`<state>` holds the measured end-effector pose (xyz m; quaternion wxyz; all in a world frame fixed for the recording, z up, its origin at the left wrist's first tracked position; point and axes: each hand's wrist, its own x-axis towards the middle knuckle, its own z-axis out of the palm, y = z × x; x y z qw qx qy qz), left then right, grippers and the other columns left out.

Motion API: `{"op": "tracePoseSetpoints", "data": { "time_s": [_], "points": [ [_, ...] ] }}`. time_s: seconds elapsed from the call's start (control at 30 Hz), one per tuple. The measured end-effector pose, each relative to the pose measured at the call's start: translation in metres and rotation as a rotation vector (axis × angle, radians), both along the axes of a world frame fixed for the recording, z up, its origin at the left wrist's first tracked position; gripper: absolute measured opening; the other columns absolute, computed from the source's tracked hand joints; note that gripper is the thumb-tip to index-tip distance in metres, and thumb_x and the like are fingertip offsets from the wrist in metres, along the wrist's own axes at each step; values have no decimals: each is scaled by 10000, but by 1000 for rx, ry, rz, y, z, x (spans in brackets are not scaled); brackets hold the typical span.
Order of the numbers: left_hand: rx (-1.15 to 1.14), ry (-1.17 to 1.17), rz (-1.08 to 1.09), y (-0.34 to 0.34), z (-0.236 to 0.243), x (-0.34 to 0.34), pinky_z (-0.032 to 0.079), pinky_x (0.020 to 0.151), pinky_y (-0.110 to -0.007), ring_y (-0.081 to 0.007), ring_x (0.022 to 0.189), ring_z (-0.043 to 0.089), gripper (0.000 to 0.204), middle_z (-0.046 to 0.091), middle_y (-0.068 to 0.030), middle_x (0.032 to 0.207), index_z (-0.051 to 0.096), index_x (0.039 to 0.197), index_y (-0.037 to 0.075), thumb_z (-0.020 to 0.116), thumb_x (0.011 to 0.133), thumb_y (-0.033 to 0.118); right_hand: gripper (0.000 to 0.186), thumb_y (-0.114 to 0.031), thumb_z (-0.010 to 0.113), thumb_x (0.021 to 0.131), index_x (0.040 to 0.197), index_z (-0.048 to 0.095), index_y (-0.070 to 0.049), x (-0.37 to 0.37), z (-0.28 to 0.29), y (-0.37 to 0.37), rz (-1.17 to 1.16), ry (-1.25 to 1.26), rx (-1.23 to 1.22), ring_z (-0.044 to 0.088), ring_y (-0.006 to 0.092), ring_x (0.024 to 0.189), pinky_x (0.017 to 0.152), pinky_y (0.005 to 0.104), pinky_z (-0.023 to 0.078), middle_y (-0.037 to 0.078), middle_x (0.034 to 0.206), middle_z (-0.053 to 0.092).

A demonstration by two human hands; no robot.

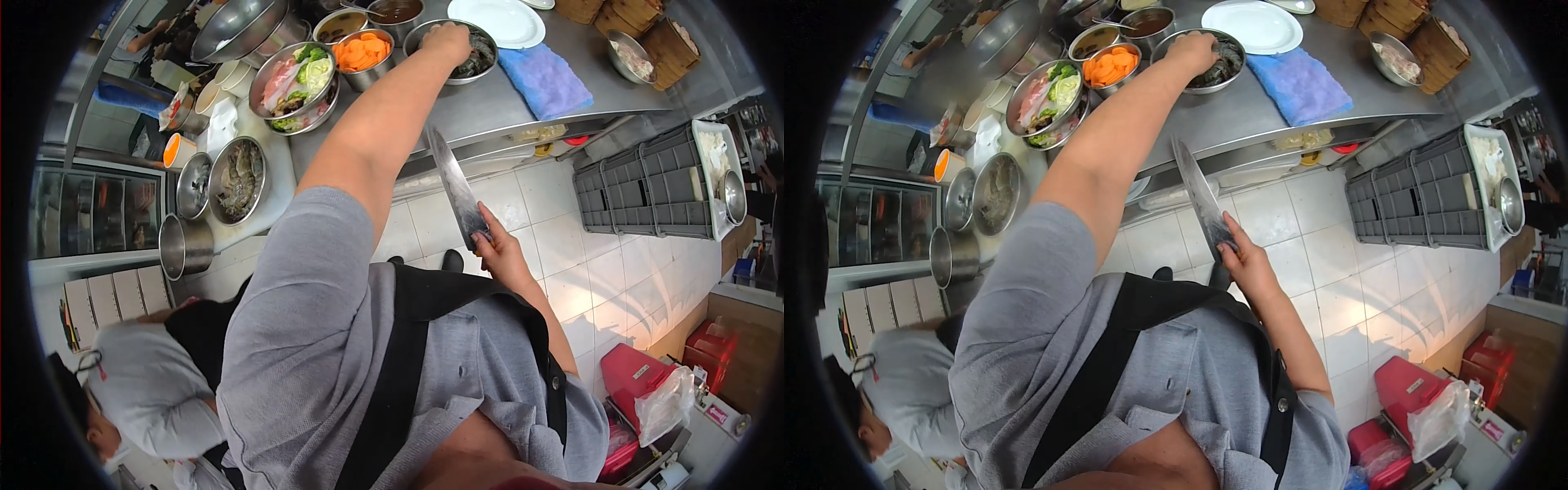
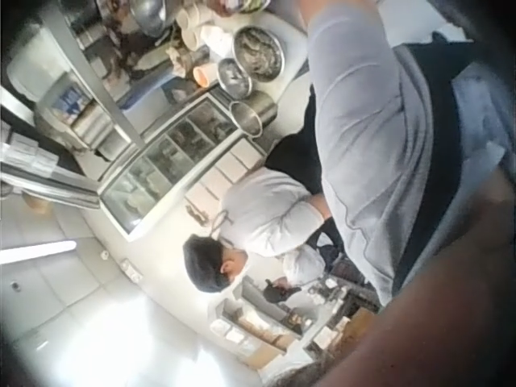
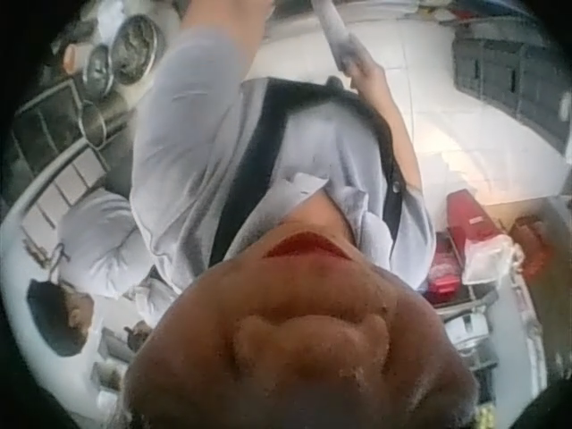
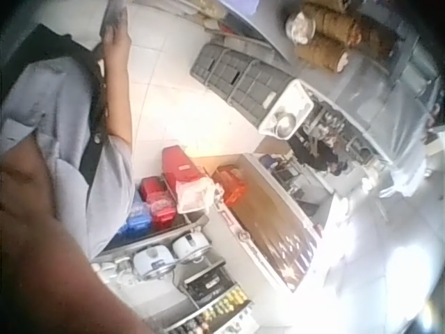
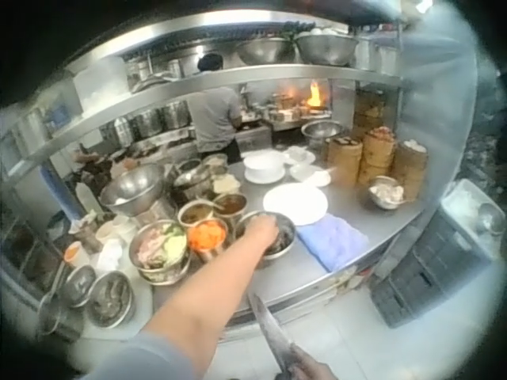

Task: Cleaning and preparing shrimp for cooking using a knife.

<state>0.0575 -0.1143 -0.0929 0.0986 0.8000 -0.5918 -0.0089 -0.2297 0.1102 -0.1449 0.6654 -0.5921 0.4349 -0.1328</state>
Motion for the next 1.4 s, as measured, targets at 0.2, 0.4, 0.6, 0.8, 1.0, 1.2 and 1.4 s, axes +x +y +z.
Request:
{"op": "tracePoseSetpoints", "data": {
  "time_s": [0.2, 0.4, 0.6, 0.8, 1.0, 1.2, 1.4],
  "points": [
    [172, 137, -167, 10, 25, 37, 485, 835, -337, -271, 911, 637, 425, 653, -148, 986, 648, 1090, 92, 667, 703, 267, 554, -83, 545, 895, 1400, 359, -216, -18, -2, 5, -93, 7, 1, 405, 48, 531, 487, 212, 384, -6, 661, 513],
    [-94, 163, -689, 118, 38, 37, 420, 849, -338, -245, 965, 498, 366, 555, -28, 974, 679, 973, 179, 613, 645, 31, 564, -43, 532, 879, 1402, 355, -159, -27, -9, -5, -235, -30, 70, 450, 50, 584, 472, 199, 393, 19, 727, 540],
    [56, -100, -714, 166, -32, 45, 405, 915, -377, -264, 1070, 456, 372, 536, 11, 1102, 661, 1022, 250, 652, 684, 94, 567, -40, 531, 889, 1410, 330, -138, -10, -18, -15, -143, -60, 49, 448, 48, 559, 427, 198, 374, -4, 703, 506],
    [-91, 334, -50, 185, -32, 20, 422, 926, -396, -330, 1092, 501, 383, 533, -136, 1136, 589, 1097, 72, 669, 767, 250, 555, -67, 540, 876, 1391, 373, -185, -1, -4, -22, -31, -22, 87, 423, 73, 448, 407, 226, 383, 26, 678, 537],
    [98, 221, 17, 181, -42, 11, 428, 908, -400, -353, 1042, 537, 499, 560, -189, 1115, 584, 1067, -2, 724, 731, 339, 544, -78, 548, 876, 1383, 388, -191, 5, -2, -27, 23, -7, 101, 423, 67, 452, 406, 222, 386, 18, 667, 525],
    [102, 287, -39, 186, -43, 26, 460, 809, -370, -299, 925, 586, 330, 602, -154, 981, 614, 996, 24, 719, 735, 196, 549, -102, 562, 891, 1391, 372, -226, 1, -6, -29, 81, 5, 113, 421, 57, 432, 388, 209, 380, 8, 653, 514],
    [148, 257, -128, 178, -40, 31, 459, 755, -385, -308, 885, 594, 281, 608, -151, 918, 614, 942, 16, 721, 721, 153, 546, -99, 557, 891, 1390, 374, -224, -2, 3, -32, 122, 36, 115, 416, 58, 423, 383, 206, 379, 13, 660, 518]
  ]
}}
